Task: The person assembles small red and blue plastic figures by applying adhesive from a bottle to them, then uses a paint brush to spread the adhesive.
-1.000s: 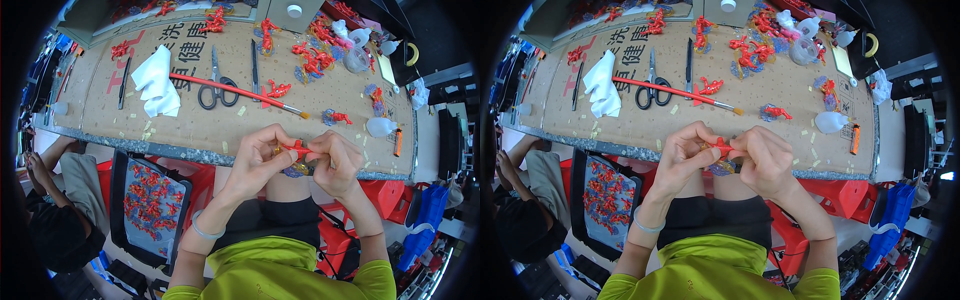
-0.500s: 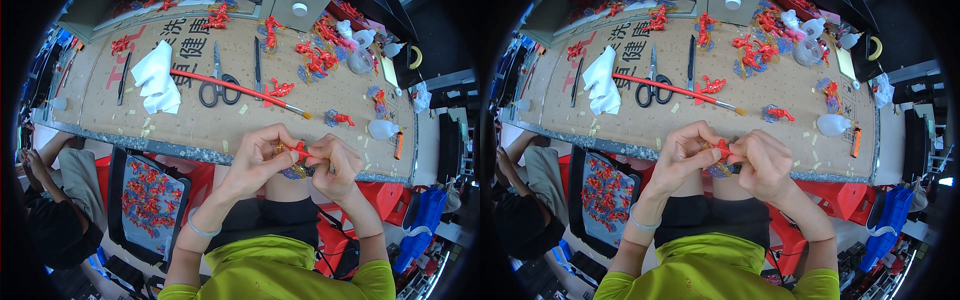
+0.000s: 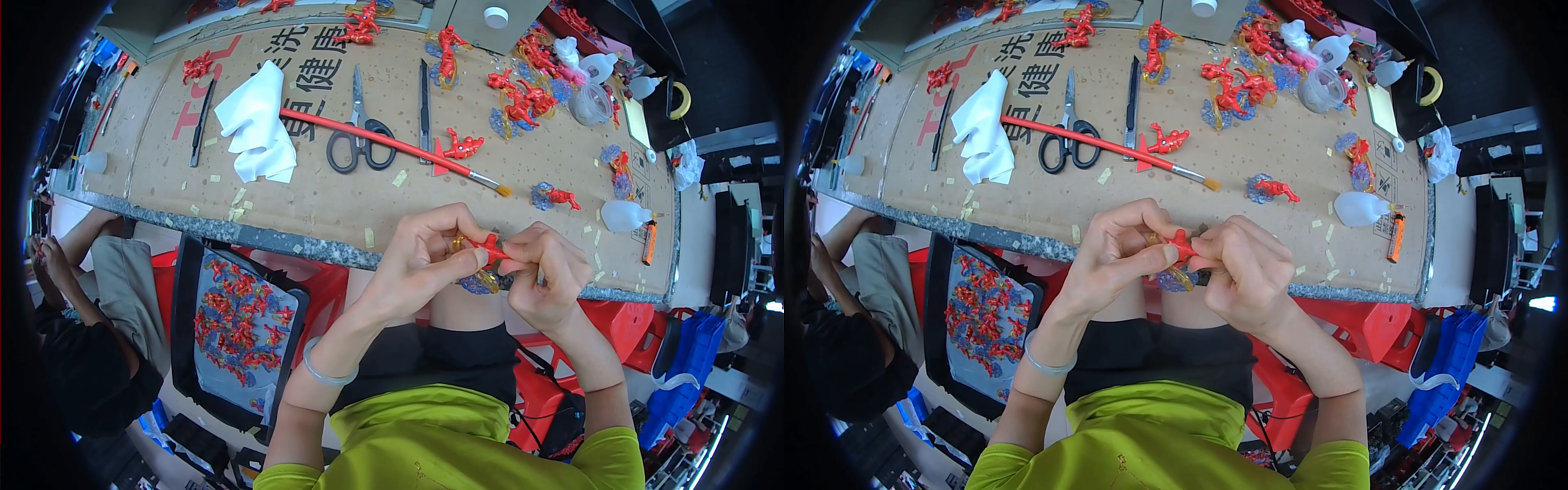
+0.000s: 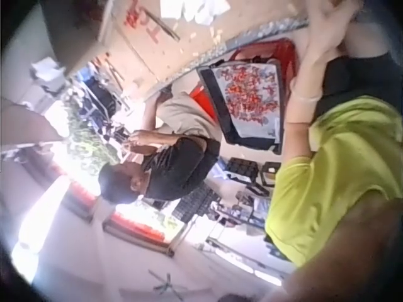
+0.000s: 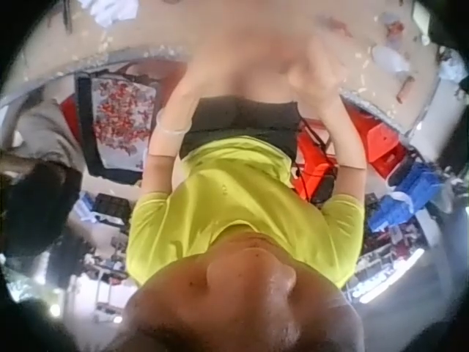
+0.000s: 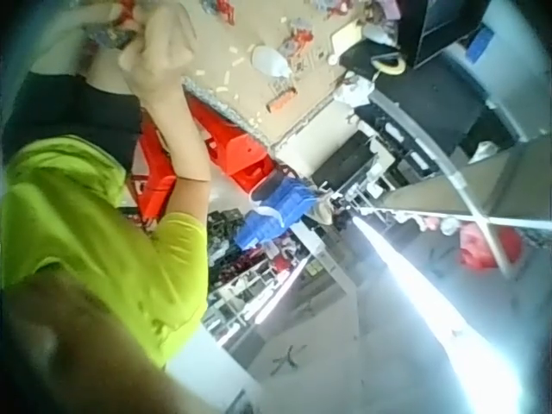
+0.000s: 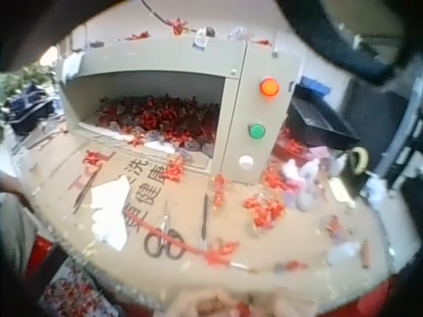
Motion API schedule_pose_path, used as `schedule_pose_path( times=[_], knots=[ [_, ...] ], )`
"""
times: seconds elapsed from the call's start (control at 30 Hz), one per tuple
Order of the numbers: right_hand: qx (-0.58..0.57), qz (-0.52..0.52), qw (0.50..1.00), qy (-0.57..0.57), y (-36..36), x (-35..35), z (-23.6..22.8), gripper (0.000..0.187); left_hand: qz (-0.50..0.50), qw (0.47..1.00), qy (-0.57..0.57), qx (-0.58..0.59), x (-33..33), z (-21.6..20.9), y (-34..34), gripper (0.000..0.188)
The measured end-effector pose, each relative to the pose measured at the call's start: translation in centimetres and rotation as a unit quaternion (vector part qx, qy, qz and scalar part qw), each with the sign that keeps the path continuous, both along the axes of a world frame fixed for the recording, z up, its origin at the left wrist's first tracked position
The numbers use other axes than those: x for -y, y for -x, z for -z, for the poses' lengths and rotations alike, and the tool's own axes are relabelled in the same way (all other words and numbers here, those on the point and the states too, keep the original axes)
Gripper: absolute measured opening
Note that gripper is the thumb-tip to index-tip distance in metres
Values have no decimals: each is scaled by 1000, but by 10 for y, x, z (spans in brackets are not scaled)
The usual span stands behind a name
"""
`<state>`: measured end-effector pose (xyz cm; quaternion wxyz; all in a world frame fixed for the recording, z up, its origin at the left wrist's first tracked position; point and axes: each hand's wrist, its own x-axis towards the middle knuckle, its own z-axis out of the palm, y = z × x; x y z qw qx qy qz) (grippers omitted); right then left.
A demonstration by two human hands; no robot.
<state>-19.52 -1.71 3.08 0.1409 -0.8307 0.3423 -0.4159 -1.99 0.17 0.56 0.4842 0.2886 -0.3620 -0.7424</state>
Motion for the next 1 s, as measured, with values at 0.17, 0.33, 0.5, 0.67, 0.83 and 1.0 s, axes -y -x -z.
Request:
schedule_pose_path(
  times=[0.17, 0.33, 0.5, 0.67, 0.83, 1.0],
  knots=[
    [3, 1, 1000, -6, -2, 0, -1, 26, 3, 1000, -5, -12, 0, 2, -2, 8],
    [0, -8, 1000, 5, -3, 1, -3, 27, 13, 1000, -23, -16, 2, 1, -4, 8],
    [9, -6, 1000, -1, -2, 1, -1, 27, 8, 1000, -25, 9, 2, 3, -4, 8],
    [18, -4, 1000, -10, -2, 1, 1, 28, 2, 1000, -19, 17, 3, 4, -2, 8],
    [23, -9, 1000, -14, -1, 1, 2, 29, 5, 1000, -22, 10, 3, 4, -3, 9],
    [29, -8, 1000, -8, -3, 1, 1, 29, 6, 1000, -20, 11, 3, 5, -3, 8]
  ],
)
